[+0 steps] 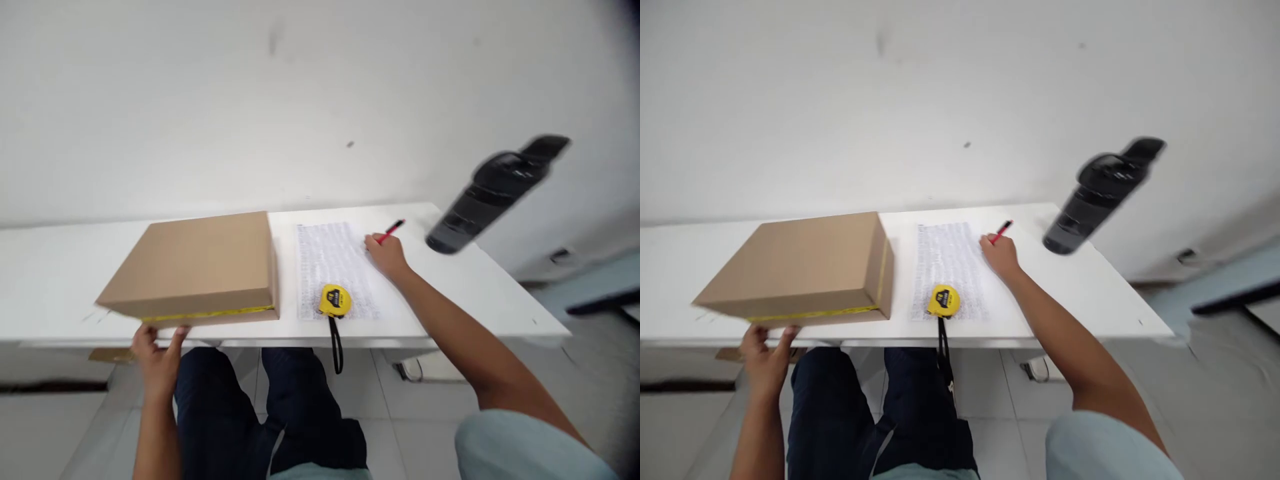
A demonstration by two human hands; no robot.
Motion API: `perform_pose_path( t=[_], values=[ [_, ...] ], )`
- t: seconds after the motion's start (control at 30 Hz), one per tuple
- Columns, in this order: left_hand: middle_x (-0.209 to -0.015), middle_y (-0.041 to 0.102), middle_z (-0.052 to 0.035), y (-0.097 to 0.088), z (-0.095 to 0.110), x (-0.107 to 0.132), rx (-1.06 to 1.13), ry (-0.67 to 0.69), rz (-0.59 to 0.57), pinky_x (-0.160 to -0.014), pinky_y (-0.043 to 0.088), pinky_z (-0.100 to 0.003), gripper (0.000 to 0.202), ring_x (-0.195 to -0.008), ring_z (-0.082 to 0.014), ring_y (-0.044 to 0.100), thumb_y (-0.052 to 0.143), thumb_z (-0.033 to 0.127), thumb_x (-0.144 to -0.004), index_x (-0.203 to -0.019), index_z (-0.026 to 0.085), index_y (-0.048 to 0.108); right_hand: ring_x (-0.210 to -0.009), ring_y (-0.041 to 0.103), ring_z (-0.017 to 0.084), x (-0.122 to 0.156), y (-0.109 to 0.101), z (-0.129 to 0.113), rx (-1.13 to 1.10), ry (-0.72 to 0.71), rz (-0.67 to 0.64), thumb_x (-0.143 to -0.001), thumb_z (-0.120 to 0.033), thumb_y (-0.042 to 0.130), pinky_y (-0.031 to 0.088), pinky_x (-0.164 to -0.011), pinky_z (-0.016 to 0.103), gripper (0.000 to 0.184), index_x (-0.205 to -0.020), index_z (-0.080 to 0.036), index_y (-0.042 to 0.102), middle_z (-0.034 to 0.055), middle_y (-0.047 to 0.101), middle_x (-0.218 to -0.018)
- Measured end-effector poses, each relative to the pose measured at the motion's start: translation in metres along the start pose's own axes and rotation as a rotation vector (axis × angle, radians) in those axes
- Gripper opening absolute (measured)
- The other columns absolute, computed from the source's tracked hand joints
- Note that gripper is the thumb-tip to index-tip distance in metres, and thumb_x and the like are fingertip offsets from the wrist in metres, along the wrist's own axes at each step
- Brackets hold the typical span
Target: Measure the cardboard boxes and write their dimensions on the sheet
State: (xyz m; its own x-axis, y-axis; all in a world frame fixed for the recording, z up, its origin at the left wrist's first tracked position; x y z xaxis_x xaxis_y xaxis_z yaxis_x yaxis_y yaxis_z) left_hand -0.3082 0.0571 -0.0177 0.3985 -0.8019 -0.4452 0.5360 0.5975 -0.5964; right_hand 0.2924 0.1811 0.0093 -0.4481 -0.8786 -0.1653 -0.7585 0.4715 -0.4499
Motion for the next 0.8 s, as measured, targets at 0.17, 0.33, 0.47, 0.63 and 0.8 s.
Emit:
perform_pose_path(
  t=[0.17, 0.33, 0.47, 0.63, 0.8],
  values=[
    [-0.143, 0.05, -0.0184, -0.006, -0.016, 0.025, 0.125, -0.059, 0.12, -0.116, 0.042, -0.056, 0.083, -0.13, -0.032, 0.053, 0.06, 0.064, -0.084, -0.15, 0.017, 0.042, -0.055, 0.051, 0.017, 0.057, 0.009, -0.064, -0.105, -0.19, -0.02, -0.091, -0.06, 0.048, 0.04, -0.057, 0.031, 0.05, -0.081, -0.017, 0.071, 0.0001, 0.057, -0.058],
    [-0.14, 0.058, -0.0167, -0.01, -0.016, 0.027, 0.222, -0.065, 0.159, -0.12, 0.038, -0.058, 0.078, -0.138, -0.0334, 0.049, 0.049, 0.076, -0.087, -0.139, 0.019, 0.058, -0.074, 0.068, 0.021, 0.154, 0.067, -0.111, -0.28, -0.198, -0.272, -0.085, -0.064, 0.064, 0.054, -0.069, 0.033, 0.05, -0.105, -0.02, 0.074, 0.004, 0.071, -0.08],
    [-0.133, 0.065, -0.0163, -0.027, -0.001, 0.035, 0.242, -0.04, 0.145, -0.117, 0.041, -0.059, 0.073, -0.142, -0.0344, 0.047, 0.04, 0.079, -0.091, -0.127, 0.021, 0.066, -0.135, 0.059, 0.028, 0.226, 0.108, -0.141, -0.6, -0.159, -0.482, -0.086, -0.06, 0.067, 0.055, -0.1, 0.047, 0.066, -0.143, -0.031, 0.05, 0.0102, 0.061, -0.147],
    [-0.15, 0.053, -0.0164, -0.104, 0.028, 0.054, 0.278, 0.078, 0.291, -0.124, 0.031, -0.056, 0.071, -0.152, -0.0328, 0.035, 0.04, 0.077, -0.093, -0.137, 0.023, 0.057, -0.13, 0.063, 0.031, 0.249, 0.085, -0.144, -0.748, -0.159, -0.426, -0.082, -0.05, 0.077, 0.06, -0.095, 0.051, 0.068, -0.141, -0.029, 0.049, 0.0145, 0.06, -0.147],
    [-0.124, 0.065, -0.011, -0.172, 0.086, 0.029, 0.539, 0.301, 0.506, -0.101, 0.051, -0.043, 0.07, -0.119, -0.0284, 0.062, 0.057, 0.079, -0.084, -0.126, 0.022, 0.058, -0.09, 0.076, 0.025, 0.25, 0.063, -0.149, -0.727, -0.2, -0.285, -0.075, -0.051, 0.084, 0.064, -0.064, 0.037, 0.064, -0.128, -0.025, 0.058, 0.0163, 0.063, -0.14]
  ],
)
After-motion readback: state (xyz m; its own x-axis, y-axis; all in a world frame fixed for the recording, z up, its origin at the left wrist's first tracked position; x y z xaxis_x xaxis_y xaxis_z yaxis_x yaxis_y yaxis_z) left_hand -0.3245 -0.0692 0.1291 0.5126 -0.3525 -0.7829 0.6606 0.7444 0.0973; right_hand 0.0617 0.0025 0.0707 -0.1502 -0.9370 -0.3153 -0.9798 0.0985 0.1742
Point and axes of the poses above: each hand's wrist, its own x-axis away from the middle knuckle, its own y-axis out of the palm, z = x × y, the point moved 9 cm from there along -x, towards the middle knuckle
